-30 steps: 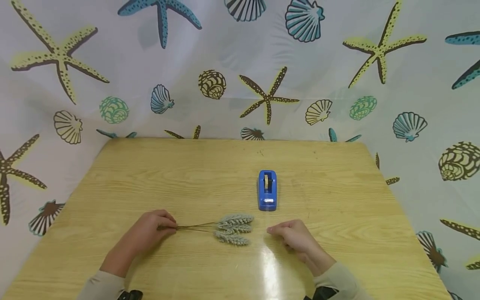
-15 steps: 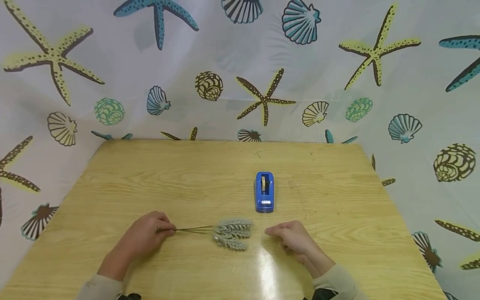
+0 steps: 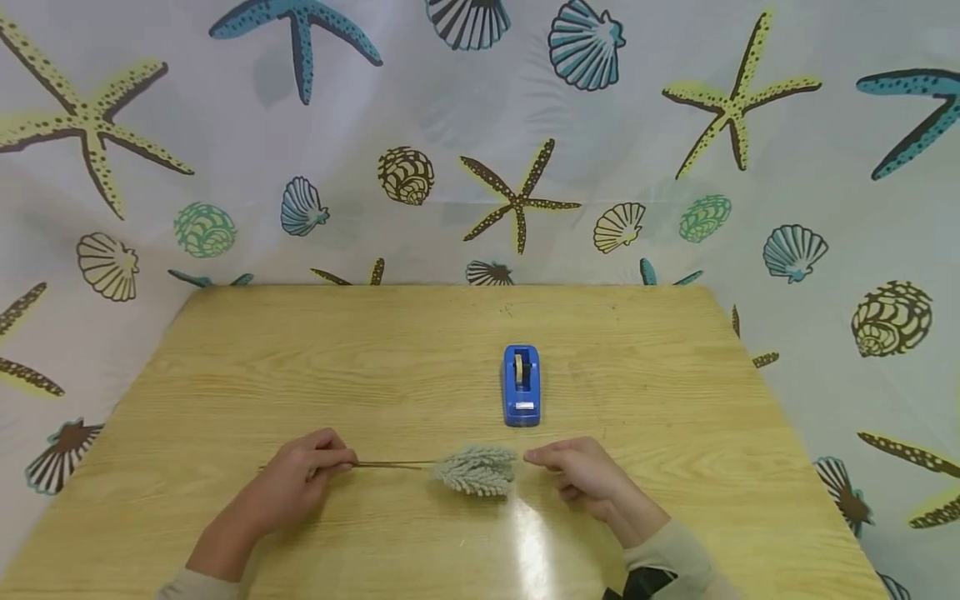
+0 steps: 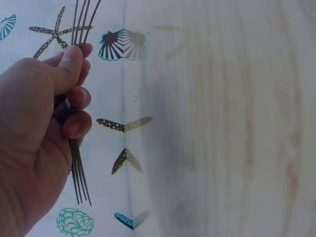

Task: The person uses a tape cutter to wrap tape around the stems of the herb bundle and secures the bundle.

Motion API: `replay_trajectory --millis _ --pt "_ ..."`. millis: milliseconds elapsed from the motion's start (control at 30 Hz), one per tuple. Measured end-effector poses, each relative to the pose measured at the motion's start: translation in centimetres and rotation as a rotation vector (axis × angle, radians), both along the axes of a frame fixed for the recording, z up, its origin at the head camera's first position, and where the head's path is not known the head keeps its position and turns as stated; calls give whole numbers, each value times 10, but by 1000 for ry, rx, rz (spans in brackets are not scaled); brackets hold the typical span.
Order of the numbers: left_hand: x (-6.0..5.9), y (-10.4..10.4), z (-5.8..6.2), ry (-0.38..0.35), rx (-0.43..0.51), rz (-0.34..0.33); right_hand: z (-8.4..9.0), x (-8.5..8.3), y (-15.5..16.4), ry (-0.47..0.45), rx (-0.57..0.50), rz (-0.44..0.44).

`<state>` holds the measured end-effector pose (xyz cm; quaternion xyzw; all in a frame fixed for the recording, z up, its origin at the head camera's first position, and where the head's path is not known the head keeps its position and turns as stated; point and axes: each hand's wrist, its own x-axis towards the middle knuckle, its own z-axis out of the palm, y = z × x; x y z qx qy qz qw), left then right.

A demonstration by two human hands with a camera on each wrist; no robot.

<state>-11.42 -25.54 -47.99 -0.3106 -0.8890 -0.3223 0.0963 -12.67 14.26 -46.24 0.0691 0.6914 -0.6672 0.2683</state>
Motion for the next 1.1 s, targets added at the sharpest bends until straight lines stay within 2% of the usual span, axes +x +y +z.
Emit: replay_trajectory --millis 200,400,533,733,867,1100 --pt "-1 6 1 -84 19 -24 4 -3 0 -5 -7 3" --pt "-4 19 -2 -21 -2 -21 5 -5 0 5 -3 13" --pt "-5 33 -2 -12 -32 -18 5 -6 -3 17 -6 13" --pt "-4 58 -5 -34 -103 -18 7 -2 -7 21 -9 15" --pt "-4 79 -5 -20 -107 -15 9 1 -7 32 -21 10" --pt "-16 123 3 -15 -181 -4 13 -4 -6 75 5 -36"
